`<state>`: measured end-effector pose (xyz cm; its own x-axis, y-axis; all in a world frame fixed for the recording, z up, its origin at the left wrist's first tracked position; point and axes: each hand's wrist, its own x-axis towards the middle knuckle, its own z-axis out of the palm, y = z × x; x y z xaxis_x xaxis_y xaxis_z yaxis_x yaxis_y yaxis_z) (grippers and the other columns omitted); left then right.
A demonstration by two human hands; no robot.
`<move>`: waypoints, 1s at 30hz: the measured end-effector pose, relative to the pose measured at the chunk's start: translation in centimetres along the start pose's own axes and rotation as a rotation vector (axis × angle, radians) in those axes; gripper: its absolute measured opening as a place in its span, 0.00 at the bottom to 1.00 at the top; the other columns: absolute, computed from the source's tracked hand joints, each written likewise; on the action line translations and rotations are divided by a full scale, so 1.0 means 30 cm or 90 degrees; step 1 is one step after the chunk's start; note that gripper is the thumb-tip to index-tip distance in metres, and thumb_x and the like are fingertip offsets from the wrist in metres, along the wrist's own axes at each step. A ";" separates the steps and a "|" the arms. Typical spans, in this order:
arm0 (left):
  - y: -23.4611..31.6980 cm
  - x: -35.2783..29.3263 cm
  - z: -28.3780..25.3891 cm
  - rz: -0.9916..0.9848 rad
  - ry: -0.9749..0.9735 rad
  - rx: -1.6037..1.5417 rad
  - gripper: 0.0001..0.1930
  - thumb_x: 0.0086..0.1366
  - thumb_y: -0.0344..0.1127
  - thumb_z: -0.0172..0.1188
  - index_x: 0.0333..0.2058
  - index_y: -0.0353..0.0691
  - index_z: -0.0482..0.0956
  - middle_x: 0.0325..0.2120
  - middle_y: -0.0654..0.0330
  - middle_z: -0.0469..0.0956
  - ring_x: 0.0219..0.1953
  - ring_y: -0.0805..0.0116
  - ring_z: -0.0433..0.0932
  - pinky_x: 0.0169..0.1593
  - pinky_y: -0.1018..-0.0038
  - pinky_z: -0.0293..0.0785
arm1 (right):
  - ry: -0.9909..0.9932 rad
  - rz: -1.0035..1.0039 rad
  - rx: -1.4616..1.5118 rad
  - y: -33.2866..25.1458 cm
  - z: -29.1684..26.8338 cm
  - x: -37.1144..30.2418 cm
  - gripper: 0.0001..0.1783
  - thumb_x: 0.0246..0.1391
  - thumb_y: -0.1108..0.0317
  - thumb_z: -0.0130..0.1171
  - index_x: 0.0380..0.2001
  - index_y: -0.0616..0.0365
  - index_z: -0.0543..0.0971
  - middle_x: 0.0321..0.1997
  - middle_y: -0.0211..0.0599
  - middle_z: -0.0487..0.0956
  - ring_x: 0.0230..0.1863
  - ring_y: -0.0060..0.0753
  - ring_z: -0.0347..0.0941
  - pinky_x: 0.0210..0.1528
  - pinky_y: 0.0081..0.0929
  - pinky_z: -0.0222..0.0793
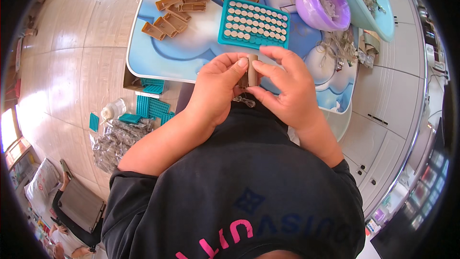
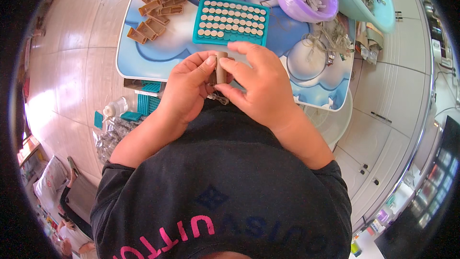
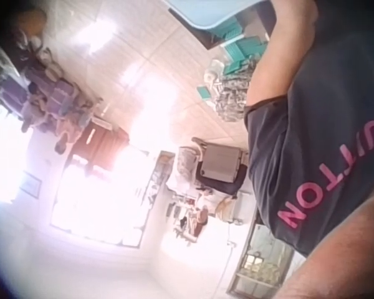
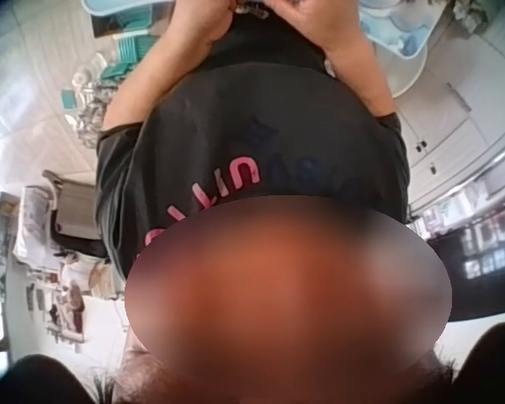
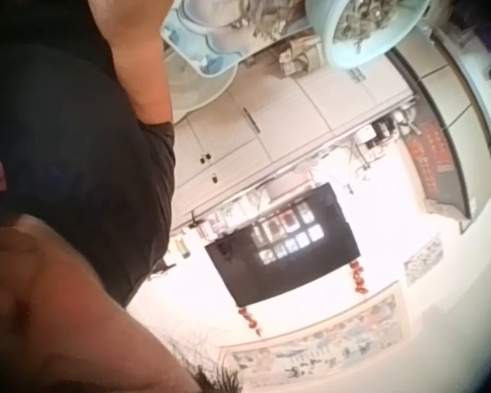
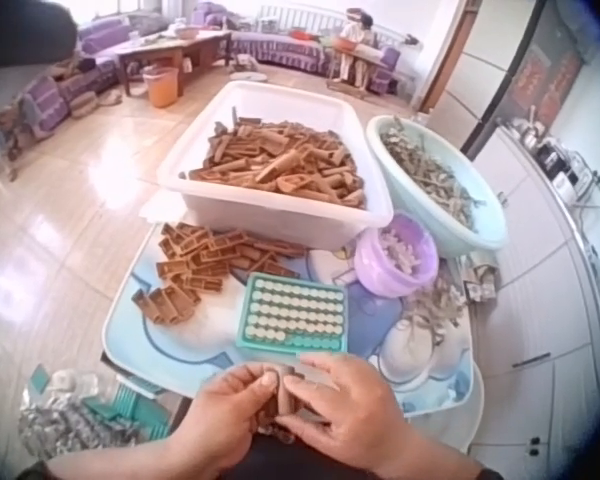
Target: The person assembles small plastic components by hand, inserting white beads and other parts into brown plastic housings.
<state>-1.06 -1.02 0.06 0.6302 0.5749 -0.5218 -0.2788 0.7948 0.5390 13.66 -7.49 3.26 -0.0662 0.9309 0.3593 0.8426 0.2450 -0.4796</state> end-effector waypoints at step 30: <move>-0.013 -0.018 0.028 -0.004 -0.039 0.073 0.25 0.66 0.33 0.51 0.59 0.31 0.59 0.36 0.63 0.73 0.37 0.78 0.71 0.39 0.82 0.68 | 0.002 0.099 0.141 0.010 0.006 -0.051 0.27 0.34 0.67 0.70 0.42 0.61 0.75 0.43 0.43 0.75 0.46 0.46 0.71 0.48 0.35 0.67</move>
<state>-0.69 -1.81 0.69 0.6762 0.5542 -0.4855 -0.1925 0.7689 0.6097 13.91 -8.79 2.42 0.0565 0.9611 0.2704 0.7049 0.1534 -0.6925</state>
